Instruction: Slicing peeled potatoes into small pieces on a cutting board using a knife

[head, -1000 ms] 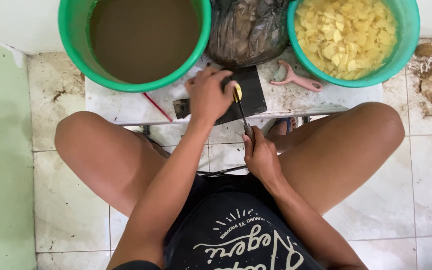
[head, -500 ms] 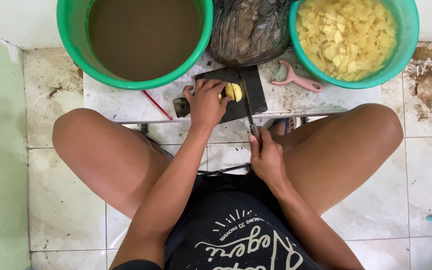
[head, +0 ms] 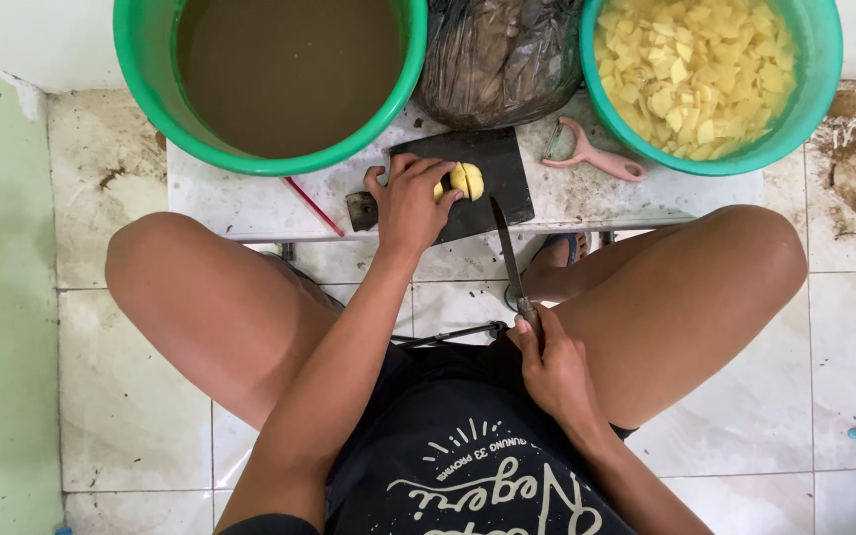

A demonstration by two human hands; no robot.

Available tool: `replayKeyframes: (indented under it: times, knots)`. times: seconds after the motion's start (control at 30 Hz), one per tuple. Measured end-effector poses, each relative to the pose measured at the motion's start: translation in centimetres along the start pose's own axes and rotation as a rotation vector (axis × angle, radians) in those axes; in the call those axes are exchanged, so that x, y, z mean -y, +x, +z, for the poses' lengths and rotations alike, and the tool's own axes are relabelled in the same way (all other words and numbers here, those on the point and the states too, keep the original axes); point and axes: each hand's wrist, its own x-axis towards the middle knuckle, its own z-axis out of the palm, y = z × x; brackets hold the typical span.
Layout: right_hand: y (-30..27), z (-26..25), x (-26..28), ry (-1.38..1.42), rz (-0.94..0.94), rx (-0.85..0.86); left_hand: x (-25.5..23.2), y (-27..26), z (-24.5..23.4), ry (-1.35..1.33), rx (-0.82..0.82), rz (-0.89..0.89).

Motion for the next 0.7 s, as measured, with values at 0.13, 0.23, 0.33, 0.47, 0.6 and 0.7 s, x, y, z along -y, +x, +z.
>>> replayKeyframes:
  times: [0.13,0.23,0.33,0.47,0.6,0.7]
  knots:
    - [0.2,0.6,0.3,-0.032,0.027,0.041,-0.1,0.0,0.3,-0.004,0.010,-0.006]
    - [0.6,0.5,0.9,-0.026,0.006,0.042,0.0,0.2,0.3,0.009,0.010,-0.007]
    - [0.2,0.1,1.1,-0.042,0.017,0.050,0.8,0.3,-0.3,-0.024,0.036,-0.022]
    - [-0.2,-0.3,0.5,-0.015,0.012,0.032,2.4,0.1,-1.9,-0.054,0.093,-0.046]
    - [-0.8,-0.5,0.7,-0.040,-0.023,-0.004,4.0,-1.3,-4.0,-0.131,0.115,-0.098]
    - [-0.9,-0.2,3.0,-0.020,-0.071,0.035,5.1,-2.0,-3.4,-0.165,0.126,-0.095]
